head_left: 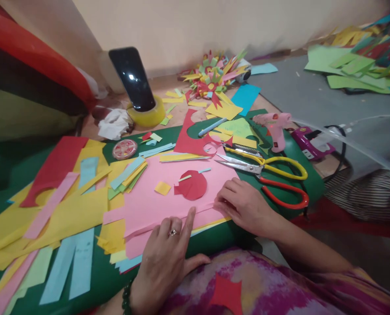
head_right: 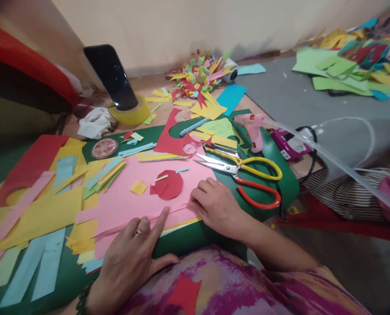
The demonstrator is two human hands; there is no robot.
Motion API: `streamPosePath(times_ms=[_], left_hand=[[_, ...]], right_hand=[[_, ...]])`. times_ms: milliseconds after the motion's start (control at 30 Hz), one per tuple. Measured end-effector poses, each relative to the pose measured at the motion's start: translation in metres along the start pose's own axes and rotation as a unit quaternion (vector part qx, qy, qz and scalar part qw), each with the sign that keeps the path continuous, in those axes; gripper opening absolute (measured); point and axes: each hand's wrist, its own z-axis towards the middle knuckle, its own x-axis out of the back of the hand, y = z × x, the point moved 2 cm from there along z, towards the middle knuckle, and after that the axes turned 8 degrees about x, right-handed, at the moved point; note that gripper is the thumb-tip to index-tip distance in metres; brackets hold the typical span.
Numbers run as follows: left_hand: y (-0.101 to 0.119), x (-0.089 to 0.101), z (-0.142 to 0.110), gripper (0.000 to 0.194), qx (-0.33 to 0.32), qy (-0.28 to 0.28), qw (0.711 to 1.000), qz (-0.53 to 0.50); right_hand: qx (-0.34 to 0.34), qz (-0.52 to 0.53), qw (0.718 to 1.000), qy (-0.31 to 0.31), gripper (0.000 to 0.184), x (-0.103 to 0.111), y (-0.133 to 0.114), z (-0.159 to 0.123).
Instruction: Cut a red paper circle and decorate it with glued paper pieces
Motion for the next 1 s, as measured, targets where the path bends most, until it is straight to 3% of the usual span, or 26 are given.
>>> streamPosePath(times_ms=[367, 700, 1000], left_hand=[[-0.003, -0.002, -0.002, 0.083, -0.02, 0.032, 0.999, 0.031], [-0.004, -0.007, -0.006, 0.077, 0.014, 0.004, 1.0, -0.001], [-0.006, -0.004, -0.003, 0.084, -0.018, 0.039, 0.999, 0.007]], right_hand=[[-0.028, -0.001, 0.999, 0.025, 0.018, 0.005, 0.0, 0.0], [-0.055, 0.051, 0.997, -0.005, 0.015, 0.008, 0.007, -0.002], [-0.055, 0.09, 0.994, -0.013, 0.017, 0.012, 0.012, -0.002]])
